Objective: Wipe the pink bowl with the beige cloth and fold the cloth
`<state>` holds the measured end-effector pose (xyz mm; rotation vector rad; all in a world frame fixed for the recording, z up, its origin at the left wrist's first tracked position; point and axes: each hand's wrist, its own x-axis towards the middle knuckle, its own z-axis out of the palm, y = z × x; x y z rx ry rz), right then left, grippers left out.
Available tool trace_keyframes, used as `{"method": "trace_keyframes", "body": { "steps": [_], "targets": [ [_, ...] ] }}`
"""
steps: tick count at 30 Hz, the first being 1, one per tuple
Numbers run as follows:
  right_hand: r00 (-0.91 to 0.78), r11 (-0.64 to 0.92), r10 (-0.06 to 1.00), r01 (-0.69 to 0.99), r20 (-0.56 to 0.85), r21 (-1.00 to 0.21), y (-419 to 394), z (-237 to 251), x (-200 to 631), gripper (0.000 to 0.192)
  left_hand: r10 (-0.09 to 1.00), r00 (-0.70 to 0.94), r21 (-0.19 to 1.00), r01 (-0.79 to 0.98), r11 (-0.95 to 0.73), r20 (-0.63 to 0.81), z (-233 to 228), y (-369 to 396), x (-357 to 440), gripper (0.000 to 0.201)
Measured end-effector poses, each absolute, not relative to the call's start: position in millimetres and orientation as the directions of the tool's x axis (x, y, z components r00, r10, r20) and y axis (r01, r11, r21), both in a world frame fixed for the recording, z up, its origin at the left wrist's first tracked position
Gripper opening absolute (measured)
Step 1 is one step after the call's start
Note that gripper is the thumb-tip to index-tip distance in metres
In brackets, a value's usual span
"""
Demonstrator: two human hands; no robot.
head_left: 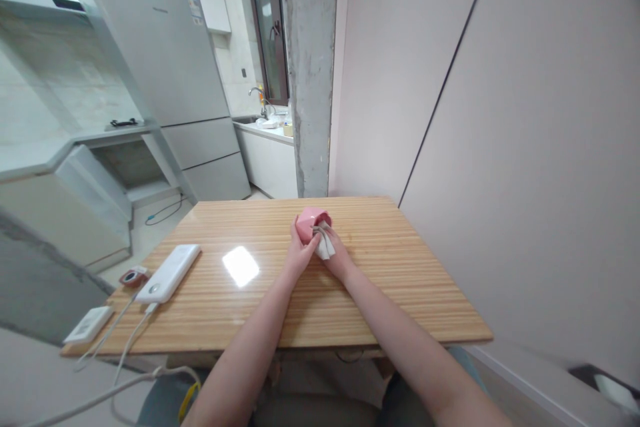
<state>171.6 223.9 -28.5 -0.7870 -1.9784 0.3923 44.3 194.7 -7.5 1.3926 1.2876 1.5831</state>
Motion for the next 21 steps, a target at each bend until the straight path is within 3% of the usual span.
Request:
{"method": "trace_keyframes", "body": {
  "steps": [9, 14, 17, 21],
  "targets": [
    [-0.443, 0.672, 0.722, 0.634, 0.532, -0.383, 223, -25, 176, 0.029, 0.926, -0.129, 0.867, 0.415, -0.275, 0.355, 12, 186, 17, 0.083],
    [-0.486, 0.757, 0.653, 0.446, 0.581, -0.478, 219, -24, 173, 0.028, 0.931, -0.257, 0.933, 0.314, -0.173, 0.260, 0, 193, 26, 0.089],
    [-0.466, 0.781, 0.624, 0.357, 0.627, -0.512, 218, -22, 170, 0.033, 0.917, -0.280, 0.952, 0.194, -0.235, 0.283, -8, 197, 36, 0.097],
    [-0.522, 0.807, 0.591, 0.381, 0.616, -0.451, 216, -19, 168, 0.037, 0.893, -0.321, 0.940, 0.236, -0.246, 0.315, -2, 194, 32, 0.079]
  ]
}}
